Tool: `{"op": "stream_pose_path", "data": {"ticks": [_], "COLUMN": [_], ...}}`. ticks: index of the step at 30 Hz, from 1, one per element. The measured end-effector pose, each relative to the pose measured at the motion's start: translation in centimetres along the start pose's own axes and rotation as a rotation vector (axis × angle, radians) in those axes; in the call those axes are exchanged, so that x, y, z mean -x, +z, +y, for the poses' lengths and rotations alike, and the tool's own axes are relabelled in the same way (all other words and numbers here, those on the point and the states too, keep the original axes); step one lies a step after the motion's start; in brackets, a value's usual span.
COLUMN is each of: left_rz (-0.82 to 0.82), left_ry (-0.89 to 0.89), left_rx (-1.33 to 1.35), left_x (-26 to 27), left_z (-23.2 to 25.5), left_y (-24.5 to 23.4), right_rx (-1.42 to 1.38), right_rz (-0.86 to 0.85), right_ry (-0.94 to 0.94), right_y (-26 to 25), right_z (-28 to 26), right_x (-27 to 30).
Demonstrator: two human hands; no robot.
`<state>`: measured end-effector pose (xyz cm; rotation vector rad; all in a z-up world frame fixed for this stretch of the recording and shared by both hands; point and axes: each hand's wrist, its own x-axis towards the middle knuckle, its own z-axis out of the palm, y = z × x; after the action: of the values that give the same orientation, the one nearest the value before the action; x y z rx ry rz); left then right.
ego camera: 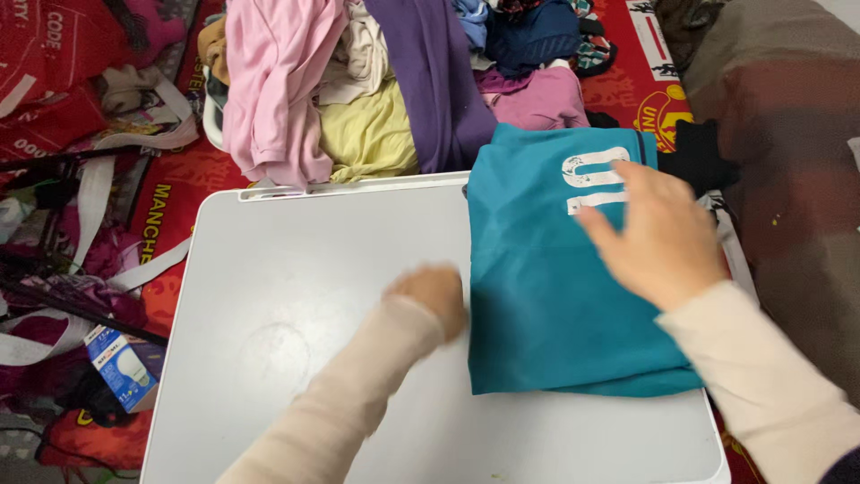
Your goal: The person folds several garments one by one on a white folding board, including a gray pair of shorts, a teal pair of shorts, and a pink long-sleeved shirt. Each item is smoothed, folded into a compact rectangle, and placed on a nearby pile.
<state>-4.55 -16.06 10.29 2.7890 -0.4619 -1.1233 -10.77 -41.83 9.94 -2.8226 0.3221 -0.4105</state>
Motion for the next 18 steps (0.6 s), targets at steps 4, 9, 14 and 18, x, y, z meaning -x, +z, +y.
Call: {"op": "stream_pose_path", "data": {"ticks": [4, 9, 14, 18], "left_rz": [0.895, 0.618, 0.582, 0.720], "left_ry": [0.436, 0.496, 0.556, 0.637], "left_rx": [0.171, 0.248, 0.153, 0.028], "left_x": [-3.8, -5.1, -6.3, -8.1], "left_z": [2.0, 2.6, 0.4, -3.8], "left_y": [0.3, 6.4, 7.6, 5.4], "right_rx": [0.022, 0.108, 0.050, 0.014], "right_rz": [0.087, -0.005, -0.059, -0.141], "right_ry": [-0.165, -0.171, -0.155, -0.163], "right_y": [5.3, 9.8, 9.9, 8.8], "right_z": [-2.6, -2.0, -1.7, -1.6], "right_x": [-1.0, 0.9, 0.9, 2.0]}}
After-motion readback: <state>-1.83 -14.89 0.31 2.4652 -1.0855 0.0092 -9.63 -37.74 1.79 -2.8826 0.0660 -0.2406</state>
